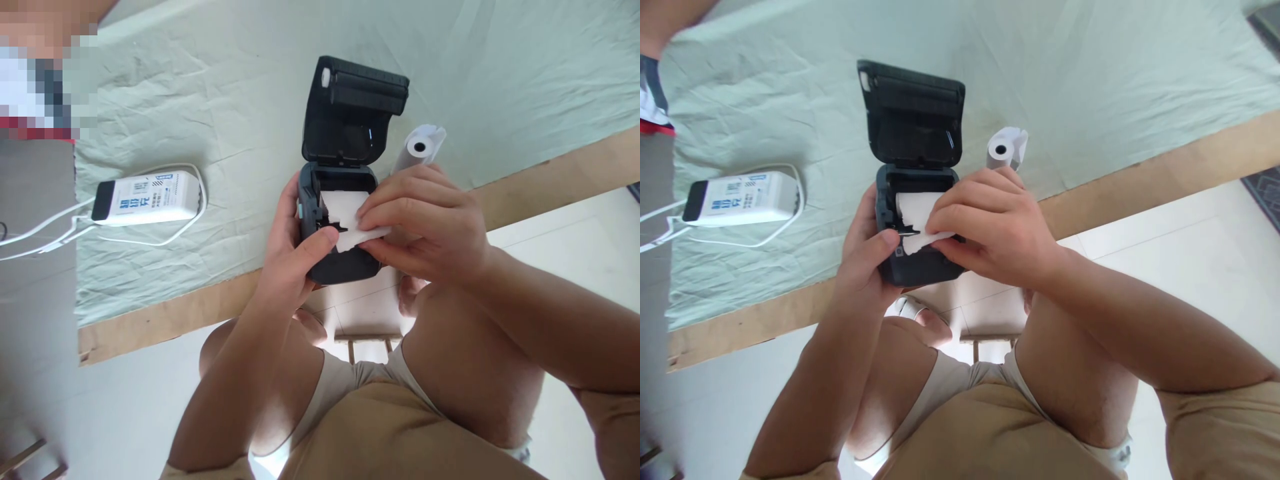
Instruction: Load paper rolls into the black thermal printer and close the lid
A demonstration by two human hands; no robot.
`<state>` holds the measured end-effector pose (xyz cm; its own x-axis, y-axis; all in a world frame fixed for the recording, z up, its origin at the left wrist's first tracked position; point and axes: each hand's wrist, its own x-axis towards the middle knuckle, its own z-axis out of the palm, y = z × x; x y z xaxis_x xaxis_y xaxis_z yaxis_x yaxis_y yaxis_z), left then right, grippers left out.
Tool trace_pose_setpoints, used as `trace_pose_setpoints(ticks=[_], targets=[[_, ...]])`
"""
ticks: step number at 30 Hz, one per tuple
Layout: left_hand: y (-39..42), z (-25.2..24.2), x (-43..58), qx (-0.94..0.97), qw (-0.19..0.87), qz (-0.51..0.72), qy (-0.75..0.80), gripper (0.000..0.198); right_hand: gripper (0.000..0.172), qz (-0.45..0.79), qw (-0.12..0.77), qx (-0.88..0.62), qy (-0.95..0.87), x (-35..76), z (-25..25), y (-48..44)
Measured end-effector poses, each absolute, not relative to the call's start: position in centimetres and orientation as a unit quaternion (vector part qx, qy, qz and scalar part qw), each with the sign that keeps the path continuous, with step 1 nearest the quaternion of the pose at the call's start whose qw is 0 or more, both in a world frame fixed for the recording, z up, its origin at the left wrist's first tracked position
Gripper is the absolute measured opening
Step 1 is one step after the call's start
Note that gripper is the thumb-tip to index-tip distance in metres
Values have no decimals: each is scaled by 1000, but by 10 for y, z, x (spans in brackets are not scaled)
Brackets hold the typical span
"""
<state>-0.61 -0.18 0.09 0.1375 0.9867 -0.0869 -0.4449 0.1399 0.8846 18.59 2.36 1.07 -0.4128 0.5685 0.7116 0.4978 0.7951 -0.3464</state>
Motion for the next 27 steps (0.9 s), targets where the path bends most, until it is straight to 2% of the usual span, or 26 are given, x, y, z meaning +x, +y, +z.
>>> trace_pose_setpoints(ticks=[3,5,7,12,17,24,27], targets=[[0,-8,-8,403,647,554,334,50,8,-7,448,-301,-842,189,9,26],[-1,-10,-9,408,646,556,329,47,13,-24,450,-303,-840,190,9,26],[-1,-8,-8,405,641,561,334,43,19,-22,454,-308,-835,191,10,26],[-4,-4,-7,378,640,565,359,41,13,22,436,-279,-855,193,12,25],[-4,-3,-9,383,643,558,359,46,10,41,409,-280,-868,191,10,23],[-8,1,-7,391,629,546,390,57,7,29,444,-310,-840,188,12,21],[-8,0,-8,401,625,542,393,62,20,21,492,-342,-800,193,11,25]])
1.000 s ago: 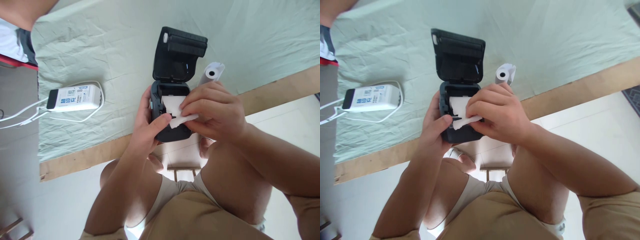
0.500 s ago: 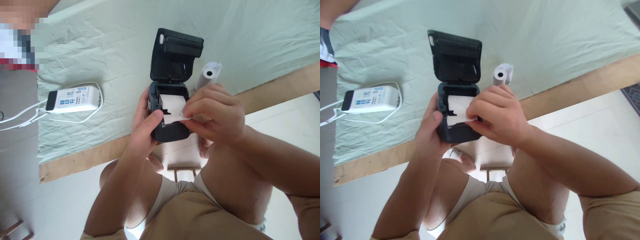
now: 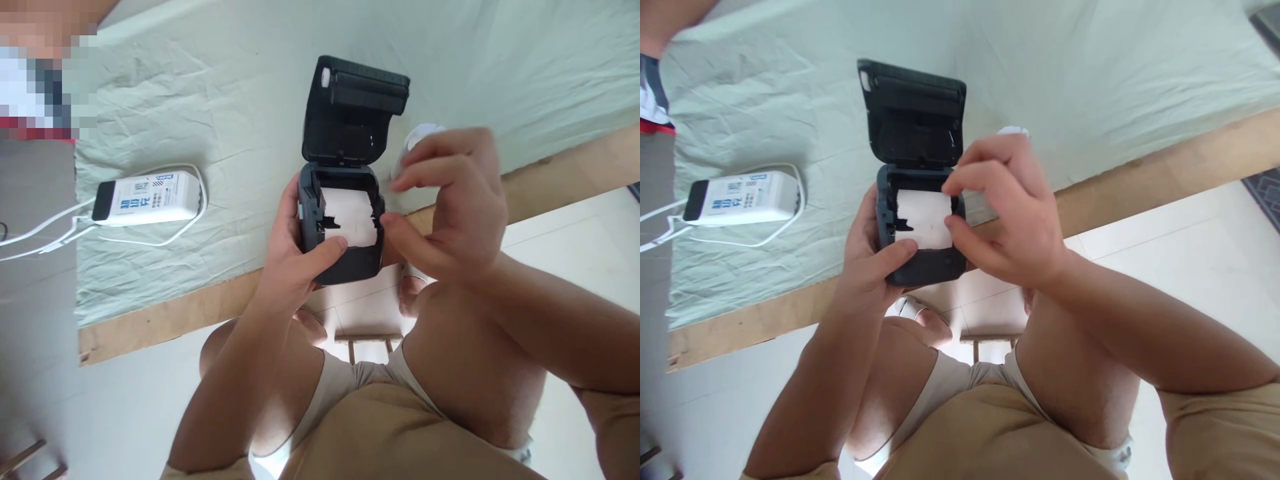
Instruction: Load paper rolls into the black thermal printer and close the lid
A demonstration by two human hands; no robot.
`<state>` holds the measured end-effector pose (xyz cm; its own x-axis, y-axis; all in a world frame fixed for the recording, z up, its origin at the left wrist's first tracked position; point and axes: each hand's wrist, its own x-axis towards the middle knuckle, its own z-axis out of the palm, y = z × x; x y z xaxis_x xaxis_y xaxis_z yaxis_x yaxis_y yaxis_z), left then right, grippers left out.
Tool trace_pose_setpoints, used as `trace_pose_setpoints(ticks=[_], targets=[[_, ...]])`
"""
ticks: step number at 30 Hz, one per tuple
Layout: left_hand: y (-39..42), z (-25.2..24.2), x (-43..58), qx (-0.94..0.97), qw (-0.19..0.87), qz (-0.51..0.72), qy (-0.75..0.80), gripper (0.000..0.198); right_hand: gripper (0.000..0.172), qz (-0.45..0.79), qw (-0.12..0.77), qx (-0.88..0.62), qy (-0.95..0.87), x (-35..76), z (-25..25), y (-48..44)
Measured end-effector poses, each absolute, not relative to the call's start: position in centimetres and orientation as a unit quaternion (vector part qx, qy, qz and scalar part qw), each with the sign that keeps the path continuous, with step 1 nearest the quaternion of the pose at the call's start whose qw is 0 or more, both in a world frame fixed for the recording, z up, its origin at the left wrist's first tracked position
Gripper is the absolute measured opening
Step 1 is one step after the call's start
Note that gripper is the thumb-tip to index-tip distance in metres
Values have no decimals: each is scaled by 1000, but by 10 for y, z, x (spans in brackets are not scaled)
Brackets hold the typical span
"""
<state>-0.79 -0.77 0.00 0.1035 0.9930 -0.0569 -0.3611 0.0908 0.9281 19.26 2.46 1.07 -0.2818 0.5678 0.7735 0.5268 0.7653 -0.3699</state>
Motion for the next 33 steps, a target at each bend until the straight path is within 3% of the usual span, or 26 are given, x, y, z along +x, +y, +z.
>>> trace_pose_setpoints(ticks=[8,18,26,33], targets=[[-4,-7,-13,433,622,536,372,77,51,125,469,-400,-777,198,1,29],[0,-9,-13,439,626,521,380,87,54,128,456,-380,-795,199,3,32],[-7,1,-11,421,615,522,414,73,49,117,531,-362,-757,197,0,35],[-6,0,-11,402,630,521,413,76,10,49,477,-333,-812,198,9,33]])
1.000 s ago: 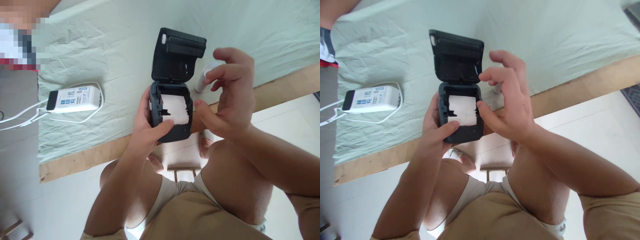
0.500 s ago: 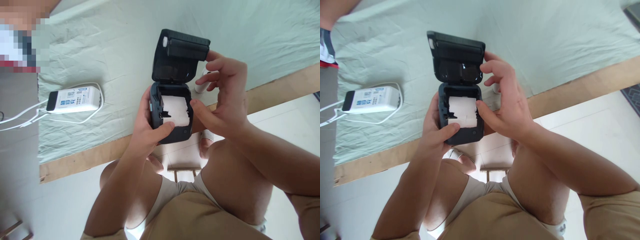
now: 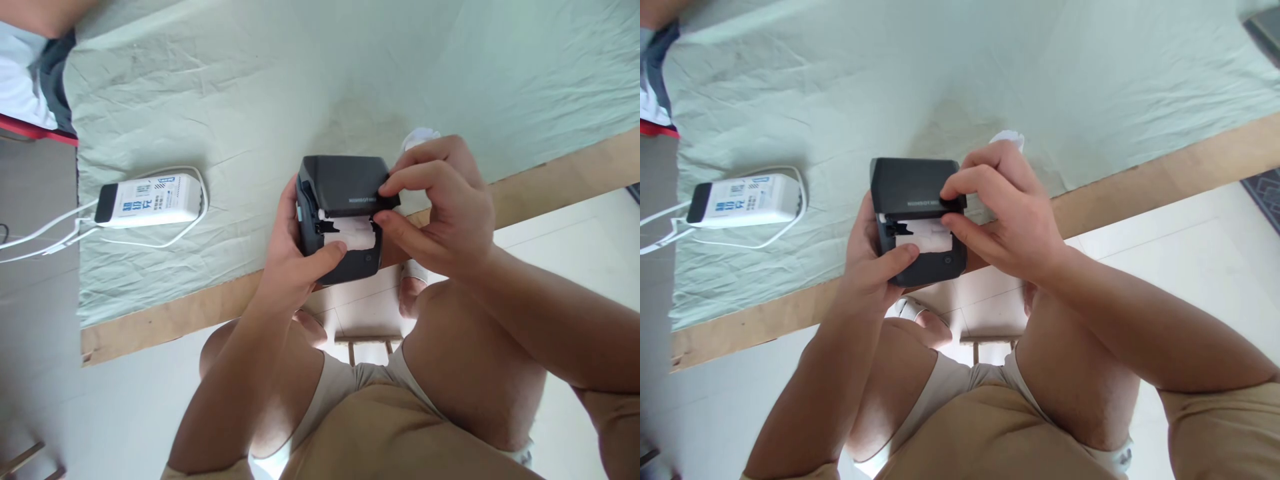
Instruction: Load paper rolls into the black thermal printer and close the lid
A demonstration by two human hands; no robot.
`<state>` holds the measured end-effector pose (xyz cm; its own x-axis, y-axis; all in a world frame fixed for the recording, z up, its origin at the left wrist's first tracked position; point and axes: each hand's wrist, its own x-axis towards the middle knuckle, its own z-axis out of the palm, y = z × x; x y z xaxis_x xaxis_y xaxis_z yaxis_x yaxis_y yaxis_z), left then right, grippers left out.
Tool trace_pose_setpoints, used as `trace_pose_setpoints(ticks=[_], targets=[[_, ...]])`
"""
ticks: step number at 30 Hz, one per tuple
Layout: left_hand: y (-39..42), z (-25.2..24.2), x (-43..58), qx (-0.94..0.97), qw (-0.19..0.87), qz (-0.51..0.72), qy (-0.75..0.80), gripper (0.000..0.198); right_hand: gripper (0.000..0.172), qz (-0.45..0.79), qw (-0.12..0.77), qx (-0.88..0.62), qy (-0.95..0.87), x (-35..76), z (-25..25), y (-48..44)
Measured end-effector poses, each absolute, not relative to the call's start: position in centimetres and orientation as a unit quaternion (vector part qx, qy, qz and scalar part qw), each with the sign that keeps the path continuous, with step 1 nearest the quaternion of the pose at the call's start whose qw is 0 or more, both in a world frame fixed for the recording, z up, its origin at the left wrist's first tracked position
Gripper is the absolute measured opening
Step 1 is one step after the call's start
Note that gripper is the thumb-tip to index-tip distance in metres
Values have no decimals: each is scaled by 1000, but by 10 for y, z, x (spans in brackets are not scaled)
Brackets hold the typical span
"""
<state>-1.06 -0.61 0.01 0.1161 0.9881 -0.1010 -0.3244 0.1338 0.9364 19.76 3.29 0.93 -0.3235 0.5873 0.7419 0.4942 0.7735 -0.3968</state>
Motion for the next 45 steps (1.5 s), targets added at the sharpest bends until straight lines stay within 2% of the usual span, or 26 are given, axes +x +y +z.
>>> trace_pose_setpoints(ticks=[6,9,12,16,19,25,29,34,45], targets=[[-8,1,-11,403,631,528,402,76,5,99,465,-320,-820,198,4,31],[-9,3,-9,396,638,533,390,62,26,149,460,-358,-799,199,0,31],[-9,5,-6,380,641,527,409,47,54,269,409,-404,-773,201,-3,30],[-8,5,-6,373,649,521,410,37,64,408,348,-371,-758,203,-7,33],[-7,5,-9,363,658,513,415,37,66,440,354,-359,-743,202,-11,35],[-7,4,-9,356,664,506,421,35,66,407,356,-372,-755,200,-12,36],[-4,3,-3,313,651,547,422,40,58,364,345,-382,-777,201,-7,34],[1,2,1,255,651,542,466,42,51,327,378,-386,-776,205,-10,33],[0,2,1,226,664,553,448,37,59,389,356,-370,-765,204,-5,33]])
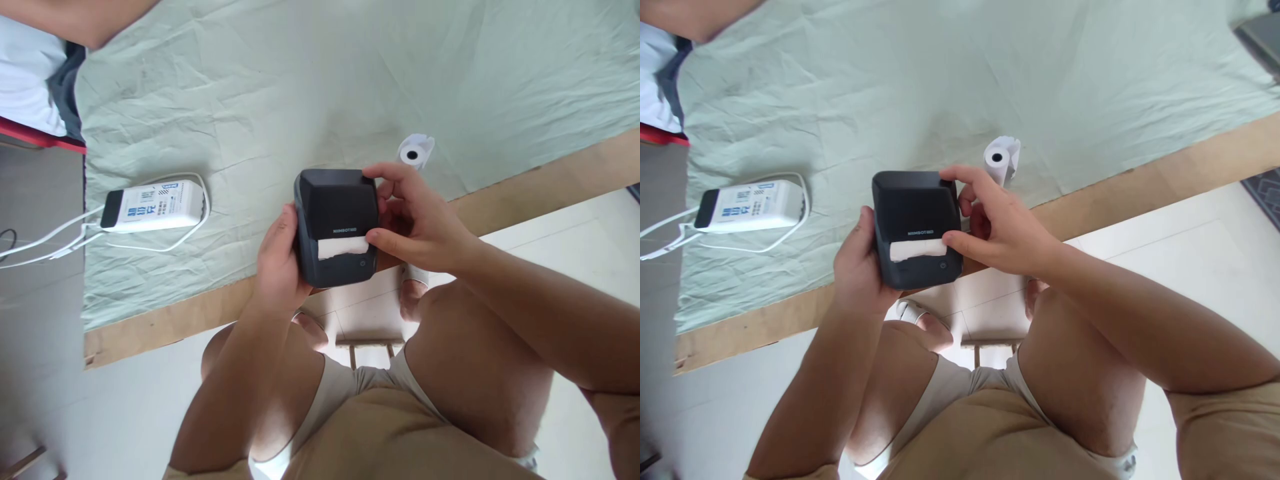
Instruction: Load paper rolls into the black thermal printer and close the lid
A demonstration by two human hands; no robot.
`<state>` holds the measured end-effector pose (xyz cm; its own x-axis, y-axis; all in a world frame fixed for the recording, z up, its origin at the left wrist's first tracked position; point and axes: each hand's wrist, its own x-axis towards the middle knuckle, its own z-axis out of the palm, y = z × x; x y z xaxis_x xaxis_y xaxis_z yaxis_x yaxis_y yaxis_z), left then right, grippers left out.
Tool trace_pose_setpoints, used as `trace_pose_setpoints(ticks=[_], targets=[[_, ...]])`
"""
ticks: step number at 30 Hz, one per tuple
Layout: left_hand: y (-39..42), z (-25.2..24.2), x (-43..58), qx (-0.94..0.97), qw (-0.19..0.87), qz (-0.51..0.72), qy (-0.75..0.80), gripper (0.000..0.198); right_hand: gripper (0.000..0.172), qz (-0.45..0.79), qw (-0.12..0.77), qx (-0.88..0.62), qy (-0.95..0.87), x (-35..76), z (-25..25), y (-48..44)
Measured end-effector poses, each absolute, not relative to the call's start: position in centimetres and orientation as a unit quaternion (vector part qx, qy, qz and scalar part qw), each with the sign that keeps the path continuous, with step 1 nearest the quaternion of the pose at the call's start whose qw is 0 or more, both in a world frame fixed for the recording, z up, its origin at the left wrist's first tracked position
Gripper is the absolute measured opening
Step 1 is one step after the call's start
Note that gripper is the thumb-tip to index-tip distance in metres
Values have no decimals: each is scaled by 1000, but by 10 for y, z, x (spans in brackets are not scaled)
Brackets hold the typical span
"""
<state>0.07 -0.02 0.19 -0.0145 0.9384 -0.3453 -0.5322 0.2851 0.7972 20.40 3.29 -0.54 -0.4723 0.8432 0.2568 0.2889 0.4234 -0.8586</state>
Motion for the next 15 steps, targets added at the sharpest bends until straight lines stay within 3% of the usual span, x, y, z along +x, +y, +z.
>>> trace_pose_setpoints(ticks=[9,12,15], targets=[[-1,-5,-2,304,605,584,449,35,69,357,351,-384,-776,211,-2,36],[1,-5,-1,284,605,591,451,30,56,318,355,-393,-786,209,6,32],[3,-2,1,246,618,593,454,27,32,276,414,-418,-760,201,17,23]])
